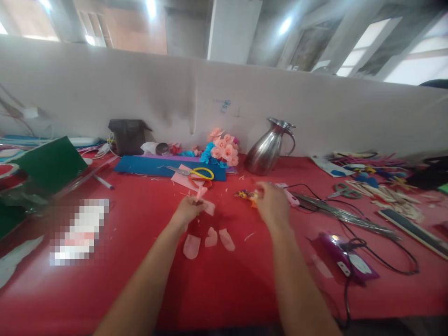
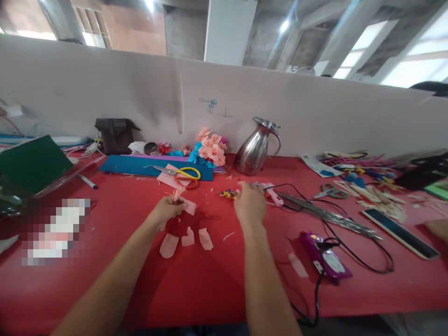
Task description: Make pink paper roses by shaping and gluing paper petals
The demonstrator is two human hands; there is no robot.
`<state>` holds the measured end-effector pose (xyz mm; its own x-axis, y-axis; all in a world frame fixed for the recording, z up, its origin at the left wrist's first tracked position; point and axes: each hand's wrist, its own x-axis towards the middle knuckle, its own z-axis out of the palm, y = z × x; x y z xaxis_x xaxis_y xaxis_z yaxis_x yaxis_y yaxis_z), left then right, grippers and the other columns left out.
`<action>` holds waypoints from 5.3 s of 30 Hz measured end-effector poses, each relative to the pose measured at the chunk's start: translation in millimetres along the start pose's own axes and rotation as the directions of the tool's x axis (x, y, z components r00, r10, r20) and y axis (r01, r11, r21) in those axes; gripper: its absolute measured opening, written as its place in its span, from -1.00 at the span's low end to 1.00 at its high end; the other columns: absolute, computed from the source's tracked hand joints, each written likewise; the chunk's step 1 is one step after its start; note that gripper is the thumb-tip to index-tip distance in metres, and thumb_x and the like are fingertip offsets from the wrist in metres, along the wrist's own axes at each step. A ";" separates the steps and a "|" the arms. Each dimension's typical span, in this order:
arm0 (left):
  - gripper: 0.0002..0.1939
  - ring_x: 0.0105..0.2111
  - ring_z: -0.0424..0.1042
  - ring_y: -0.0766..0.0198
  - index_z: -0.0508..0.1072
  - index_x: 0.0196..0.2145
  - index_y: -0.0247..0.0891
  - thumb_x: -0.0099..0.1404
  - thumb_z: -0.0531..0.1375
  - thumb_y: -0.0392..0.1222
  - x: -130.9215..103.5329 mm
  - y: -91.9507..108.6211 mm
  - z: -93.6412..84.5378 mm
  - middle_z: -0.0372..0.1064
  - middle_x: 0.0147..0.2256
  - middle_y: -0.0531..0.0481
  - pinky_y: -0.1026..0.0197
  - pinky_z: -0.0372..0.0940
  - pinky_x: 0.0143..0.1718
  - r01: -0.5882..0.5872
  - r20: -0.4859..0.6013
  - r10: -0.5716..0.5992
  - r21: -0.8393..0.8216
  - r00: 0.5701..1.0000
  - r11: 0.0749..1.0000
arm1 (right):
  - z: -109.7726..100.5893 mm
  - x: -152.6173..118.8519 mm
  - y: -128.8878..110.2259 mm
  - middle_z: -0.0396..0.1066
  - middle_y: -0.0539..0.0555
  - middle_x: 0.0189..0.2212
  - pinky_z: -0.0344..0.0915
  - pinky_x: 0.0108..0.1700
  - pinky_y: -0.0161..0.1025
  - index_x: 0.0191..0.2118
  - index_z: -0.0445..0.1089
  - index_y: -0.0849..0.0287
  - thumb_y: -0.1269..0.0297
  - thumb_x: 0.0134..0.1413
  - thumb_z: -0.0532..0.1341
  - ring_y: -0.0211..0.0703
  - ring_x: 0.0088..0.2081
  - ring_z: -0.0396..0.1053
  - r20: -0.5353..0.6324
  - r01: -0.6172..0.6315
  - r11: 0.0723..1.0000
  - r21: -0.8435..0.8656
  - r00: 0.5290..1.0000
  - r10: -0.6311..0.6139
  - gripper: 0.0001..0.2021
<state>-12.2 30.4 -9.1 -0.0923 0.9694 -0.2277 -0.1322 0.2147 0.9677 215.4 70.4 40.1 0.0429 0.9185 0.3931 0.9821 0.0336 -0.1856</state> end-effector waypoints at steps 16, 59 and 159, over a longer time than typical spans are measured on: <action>-0.88 -0.61 0.31 0.31 0.40 -0.68 -0.28 -0.17 0.19 -0.46 5.7 -6.8 -1.9 0.38 -0.63 -0.03 0.34 0.09 -0.59 -0.037 -0.192 0.136 0.446 0.972 0.894 | 26.4 -4.5 40.5 0.34 -0.02 -0.62 0.16 -0.56 -0.34 -0.37 0.30 0.21 0.35 -0.24 0.17 -0.25 -0.59 0.30 0.547 -0.455 0.748 0.483 0.824 0.147 -0.81; -0.79 -0.44 0.48 0.27 0.45 -0.55 -0.33 -0.09 0.08 -0.53 -0.3 1.1 0.0 0.50 -0.49 -0.08 0.37 0.31 -0.43 0.016 -0.091 0.034 0.499 0.995 0.867 | -8.1 -44.8 -27.4 0.45 0.07 -0.23 0.29 -0.11 -0.10 -0.07 0.31 0.10 0.07 0.06 0.09 0.00 -0.18 0.38 0.519 -0.050 0.765 0.641 0.764 -0.384 -0.65; -0.80 -0.56 0.06 0.46 0.22 -0.39 -0.22 0.26 -0.02 -0.05 -13.9 15.4 16.1 0.12 -0.47 0.13 0.40 0.06 -0.49 -0.297 0.090 0.290 0.083 0.953 0.951 | 23.5 -15.2 -41.8 0.38 0.00 -0.51 0.23 -0.32 -0.28 -0.43 0.35 0.20 0.18 -0.10 0.18 -0.24 -0.44 0.30 0.276 -0.260 0.395 0.881 0.961 0.018 -0.82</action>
<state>3.0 22.2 10.7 -0.0374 0.9966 0.0732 -0.0162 -0.0738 0.9971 169.3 64.3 20.7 0.0083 0.9920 0.1261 0.2146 0.1214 -0.9691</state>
